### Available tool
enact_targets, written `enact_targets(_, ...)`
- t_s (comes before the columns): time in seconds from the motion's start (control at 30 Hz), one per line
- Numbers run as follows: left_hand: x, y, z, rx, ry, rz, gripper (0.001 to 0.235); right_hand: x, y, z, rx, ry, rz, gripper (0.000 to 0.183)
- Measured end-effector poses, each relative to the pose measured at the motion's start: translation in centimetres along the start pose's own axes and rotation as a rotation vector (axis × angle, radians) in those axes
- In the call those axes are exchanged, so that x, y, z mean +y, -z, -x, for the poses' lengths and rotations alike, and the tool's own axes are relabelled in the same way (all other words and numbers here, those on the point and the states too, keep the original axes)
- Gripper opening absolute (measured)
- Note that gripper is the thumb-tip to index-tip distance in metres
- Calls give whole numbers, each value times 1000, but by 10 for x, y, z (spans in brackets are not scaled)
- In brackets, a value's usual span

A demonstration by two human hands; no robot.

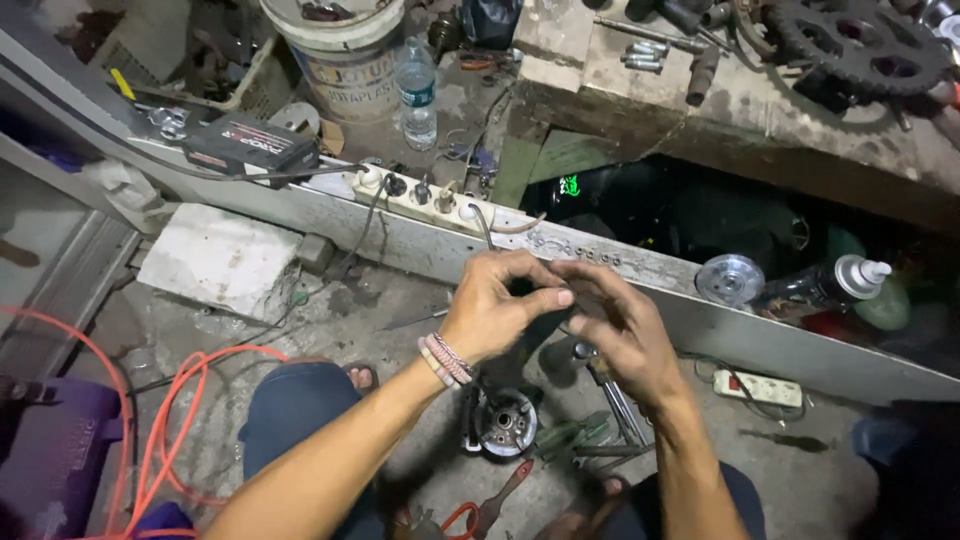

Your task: Cleaning the interior of a motorcycle engine component using a small hand tool to remove debris.

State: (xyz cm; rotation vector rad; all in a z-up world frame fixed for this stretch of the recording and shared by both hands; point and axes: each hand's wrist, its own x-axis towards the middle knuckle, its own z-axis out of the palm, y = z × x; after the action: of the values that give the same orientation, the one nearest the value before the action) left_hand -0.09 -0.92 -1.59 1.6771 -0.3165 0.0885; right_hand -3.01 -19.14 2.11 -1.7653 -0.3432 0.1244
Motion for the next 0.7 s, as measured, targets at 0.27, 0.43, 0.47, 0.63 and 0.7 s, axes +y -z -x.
enact_targets(0.27,-2,-7,2,78,162,19,17,18,-22,-4,180,85,244,45)
enact_targets(0.43,20,-4,-1,169,288,268,15,6,-38,-3,332,234,206,29)
enact_targets(0.47,17,-3,-1,176,309,309,16,5,-40,-3,394,317,321,26)
enact_targets(0.63,11,-3,-3,185,349,388,17,7,-41,-5,460,520,612,23)
enact_targets(0.7,11,-1,-1,217,435,516,22,11,-43,-1,483,582,695,25)
